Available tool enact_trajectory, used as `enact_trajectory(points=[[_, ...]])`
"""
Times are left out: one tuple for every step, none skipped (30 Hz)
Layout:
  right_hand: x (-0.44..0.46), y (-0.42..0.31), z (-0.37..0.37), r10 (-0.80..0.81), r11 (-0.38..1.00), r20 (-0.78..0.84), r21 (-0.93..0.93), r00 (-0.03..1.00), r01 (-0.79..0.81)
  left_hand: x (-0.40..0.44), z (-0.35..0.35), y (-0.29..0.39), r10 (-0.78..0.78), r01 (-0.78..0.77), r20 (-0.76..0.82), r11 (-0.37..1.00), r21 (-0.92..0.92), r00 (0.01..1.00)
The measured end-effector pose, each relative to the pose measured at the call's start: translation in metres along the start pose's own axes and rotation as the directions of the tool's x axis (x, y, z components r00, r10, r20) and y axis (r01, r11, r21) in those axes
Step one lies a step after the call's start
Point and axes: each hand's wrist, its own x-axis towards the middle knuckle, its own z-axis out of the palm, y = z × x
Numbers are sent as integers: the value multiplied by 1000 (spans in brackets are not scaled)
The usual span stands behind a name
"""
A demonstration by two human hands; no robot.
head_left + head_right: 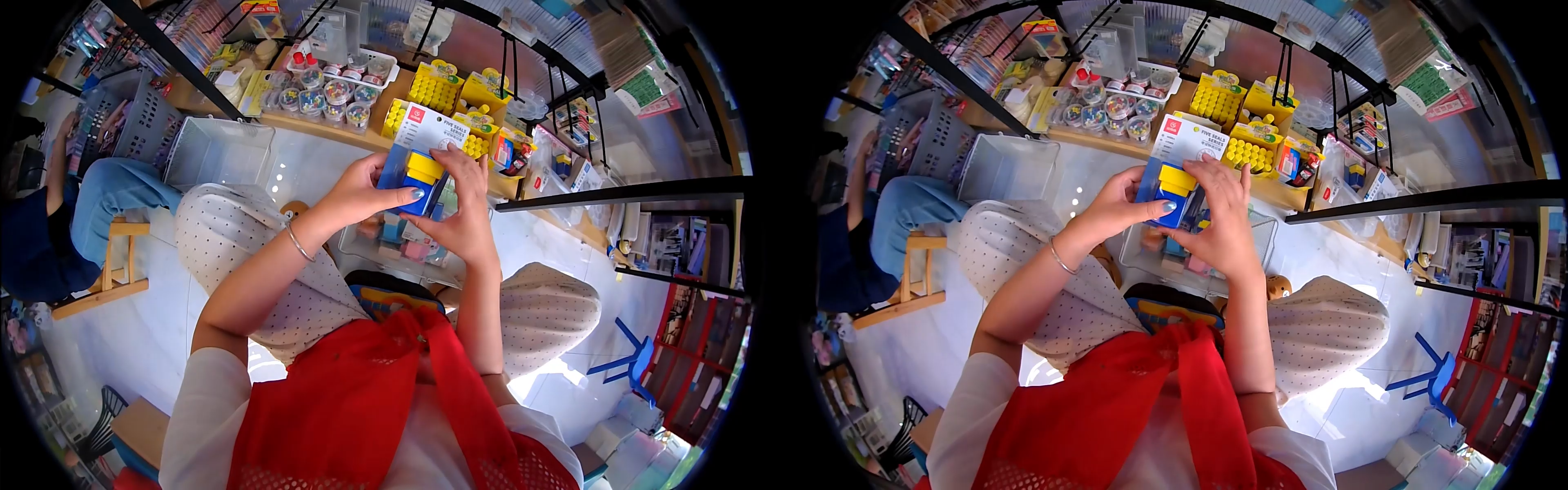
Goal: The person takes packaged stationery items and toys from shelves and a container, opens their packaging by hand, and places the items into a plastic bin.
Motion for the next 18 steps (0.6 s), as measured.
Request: enact_trajectory(points=[[-1,1,1,6,1000,-12,20,1000,-5,0,0,0,-7,7,7,1000,5,1000],[-1,3,2,12,999,-23,41,1000,-11,1,0,0,-15,15,14,1000,9,1000],[-2,5,3,6,999,-24,39,1000,-5,1,0,0,-23,23,20,1000,13,1000],[-2,8,4,-1,999,-25,37,1000,2,1,1,0,-22,22,12,1000,21,1000],[-3,9,5,-9,999,-26,36,1000,10,0,2,0,-21,21,3,999,28,1000],[-3,9,5,-4,999,-28,33,1000,5,0,2,0,-19,19,-5,999,36,1000],[-3,10,6,0,1000,-30,29,1000,1,0,2,0,-24,24,-5,999,29,1000],[-3,10,6,4,1000,-33,26,999,-3,0,2,-1,-29,29,-3,999,23,1000],[-2,9,6,14,999,-40,44,999,-13,1,1,-2,-33,33,-2,999,17,999],[-2,7,7,25,998,-46,63,999,-23,2,1,-2,-40,41,-4,999,21,999],[-1,5,7,37,996,-53,82,998,-33,3,0,-3,-48,48,-5,999,25,999],[-1,5,7,39,995,-53,92,998,-34,4,-1,-3,-56,56,-7,998,30,998],[-1,5,7,41,994,-54,102,998,-36,4,0,-3,-64,64,-3,998,14,998],[-1,5,7,43,993,-54,112,998,-37,4,0,-3,-72,72,1,997,-2,997],[-1,6,7,42,994,-47,101,998,-37,3,0,-3,-81,81,5,997,-17,997],[-2,8,7,42,995,-40,91,998,-38,3,0,-4,-75,75,4,997,-17,997],[-2,9,7,41,996,-34,80,999,-38,3,1,-5,-69,69,3,997,-18,998],[-2,9,7,41,997,-35,73,999,-39,3,1,-6,-63,63,3,998,-18,998]])
